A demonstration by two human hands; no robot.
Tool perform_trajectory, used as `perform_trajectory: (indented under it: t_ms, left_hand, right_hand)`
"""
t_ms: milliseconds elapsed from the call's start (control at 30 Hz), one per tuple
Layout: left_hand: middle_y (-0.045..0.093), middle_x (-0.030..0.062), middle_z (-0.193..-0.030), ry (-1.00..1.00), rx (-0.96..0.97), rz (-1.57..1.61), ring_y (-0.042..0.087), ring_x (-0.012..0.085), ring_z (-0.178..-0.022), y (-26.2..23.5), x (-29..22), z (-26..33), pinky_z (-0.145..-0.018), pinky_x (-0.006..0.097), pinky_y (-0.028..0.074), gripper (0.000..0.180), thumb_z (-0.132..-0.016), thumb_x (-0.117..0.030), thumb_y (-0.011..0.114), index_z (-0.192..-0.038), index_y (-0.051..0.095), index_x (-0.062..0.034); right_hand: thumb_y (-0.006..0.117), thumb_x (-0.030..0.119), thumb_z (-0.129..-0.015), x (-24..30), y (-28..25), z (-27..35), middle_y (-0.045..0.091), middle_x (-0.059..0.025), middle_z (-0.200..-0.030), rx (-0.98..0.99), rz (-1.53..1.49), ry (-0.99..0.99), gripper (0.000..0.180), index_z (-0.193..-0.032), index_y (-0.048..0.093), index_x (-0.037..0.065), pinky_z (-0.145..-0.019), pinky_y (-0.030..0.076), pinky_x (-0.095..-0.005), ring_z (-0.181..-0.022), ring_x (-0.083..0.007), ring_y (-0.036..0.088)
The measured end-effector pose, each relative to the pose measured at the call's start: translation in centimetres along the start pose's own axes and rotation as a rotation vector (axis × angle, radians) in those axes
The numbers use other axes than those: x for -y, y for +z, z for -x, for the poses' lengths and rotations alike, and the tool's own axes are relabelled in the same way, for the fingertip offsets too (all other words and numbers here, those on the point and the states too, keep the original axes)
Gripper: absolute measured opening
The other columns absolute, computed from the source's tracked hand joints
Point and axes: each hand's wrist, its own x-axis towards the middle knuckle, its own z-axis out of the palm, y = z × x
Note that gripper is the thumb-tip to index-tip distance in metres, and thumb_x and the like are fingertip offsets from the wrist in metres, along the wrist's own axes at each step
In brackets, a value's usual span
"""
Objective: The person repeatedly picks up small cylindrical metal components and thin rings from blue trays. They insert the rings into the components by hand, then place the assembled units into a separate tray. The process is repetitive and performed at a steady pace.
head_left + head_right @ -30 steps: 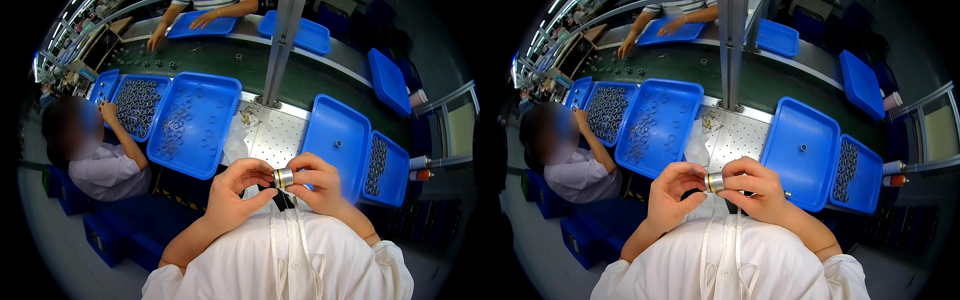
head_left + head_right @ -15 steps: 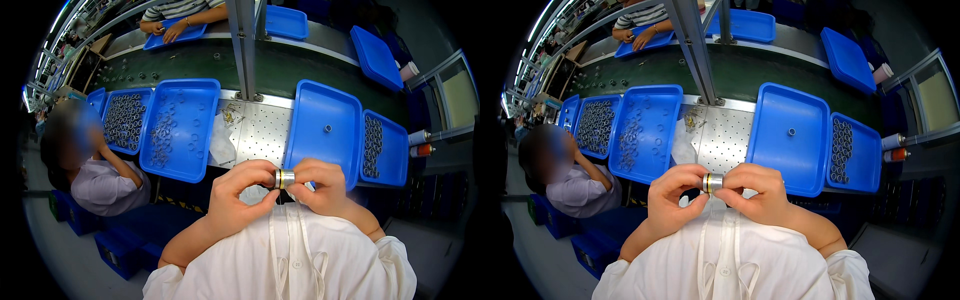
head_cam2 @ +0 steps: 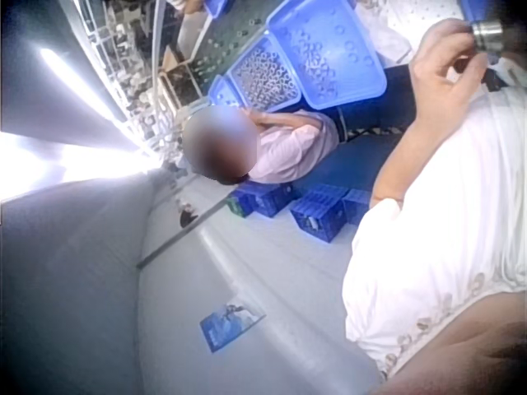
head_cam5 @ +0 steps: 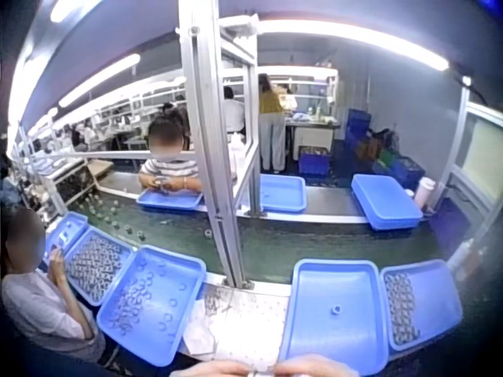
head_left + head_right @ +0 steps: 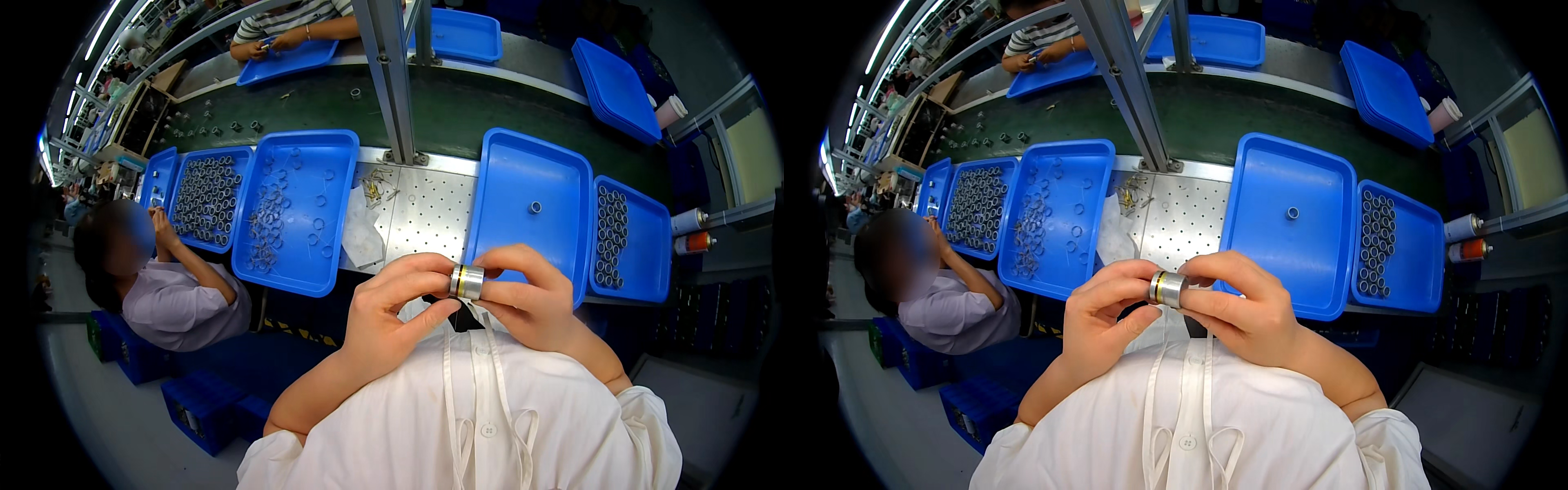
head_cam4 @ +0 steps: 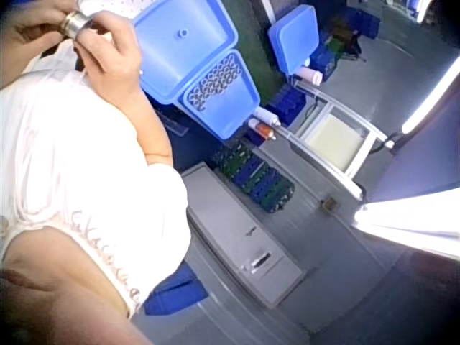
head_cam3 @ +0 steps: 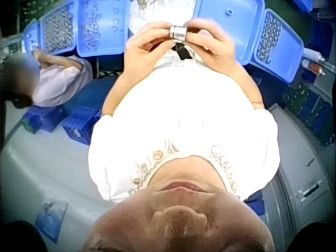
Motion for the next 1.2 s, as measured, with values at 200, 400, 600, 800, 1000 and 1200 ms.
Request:
perform_trajectory:
  t_ms: [200, 400, 600, 800, 1000, 1200]
  left_hand:
    - [0.061, 0.0112, -0.102, 0.169, -0.007, -0.199, 0.062, 0.0186, -0.085, -0.2, -0.2, 0.0, -0.076, 0.027, 0.050, 0.020, -0.071, 0.003, 0.070, -0.089, 0.065, 0.0004]
    - [0.061, 0.0101, -0.101, 0.232, -0.034, -0.227, 0.062, 0.0188, -0.082, 0.3, -0.2, 0.4, -0.071, 0.026, 0.050, 0.019, -0.068, 0.002, 0.072, -0.086, 0.065, 0.0002]
    - [0.060, 0.0105, -0.099, 0.090, -0.054, -0.131, 0.063, 0.0187, -0.080, 0.8, -0.4, 1.0, -0.069, 0.025, 0.051, 0.018, -0.068, 0.000, 0.072, -0.084, 0.064, 0.0017]
    - [0.060, 0.0105, -0.099, 0.230, -0.041, -0.285, 0.063, 0.0186, -0.079, 1.0, -0.8, 1.0, -0.068, 0.027, 0.052, 0.016, -0.067, 0.002, 0.072, -0.081, 0.066, 0.0002]
    - [0.061, 0.0096, -0.096, 0.267, -0.008, -0.364, 0.062, 0.0189, -0.082, 1.1, -1.3, 1.0, -0.069, 0.028, 0.051, 0.018, -0.067, 0.003, 0.072, -0.083, 0.067, -0.0008]
    - [0.053, 0.0125, -0.108, 0.126, 0.113, -0.153, 0.055, 0.0184, -0.098, 0.9, -1.3, 1.5, -0.079, 0.027, 0.048, 0.020, -0.073, 0.011, 0.062, -0.092, 0.062, 0.0042]
  right_hand:
    - [0.076, 0.002, -0.062, 0.5, -0.2, 0.0, 0.061, -0.0121, -0.098, 0.003, 0.034, -0.026, 0.026, -0.086, 0.065, 0.002, -0.066, 0.051, -0.0304, -0.080, -0.0246, 0.060]
    - [0.075, 0.001, -0.063, 0.8, -0.2, 0.6, 0.060, -0.0117, -0.097, 0.021, -0.044, 0.065, 0.026, -0.086, 0.065, 0.002, -0.064, 0.050, -0.0295, -0.079, -0.0234, 0.060]
    - [0.075, 0.001, -0.063, 0.9, -0.3, 0.8, 0.059, -0.0112, -0.097, 0.016, 0.034, -0.043, 0.026, -0.087, 0.065, 0.003, -0.062, 0.049, -0.0285, -0.075, -0.0220, 0.059]
    - [0.076, 0.002, -0.063, 1.6, -0.5, 1.2, 0.060, -0.0114, -0.094, 0.022, -0.067, 0.071, 0.026, -0.087, 0.065, 0.002, -0.062, 0.049, -0.0289, -0.076, -0.0229, 0.059]
    - [0.075, 0.001, -0.063, 1.8, -0.9, 1.5, 0.061, -0.0118, -0.093, 0.029, -0.029, 0.032, 0.025, -0.085, 0.064, 0.002, -0.064, 0.049, -0.0296, -0.078, -0.0242, 0.060]
    - [0.076, 0.001, -0.062, 2.0, -1.1, 1.4, 0.060, -0.0112, -0.092, -0.018, 0.030, -0.070, 0.025, -0.084, 0.064, 0.003, -0.064, 0.049, -0.0296, -0.078, -0.0242, 0.060]
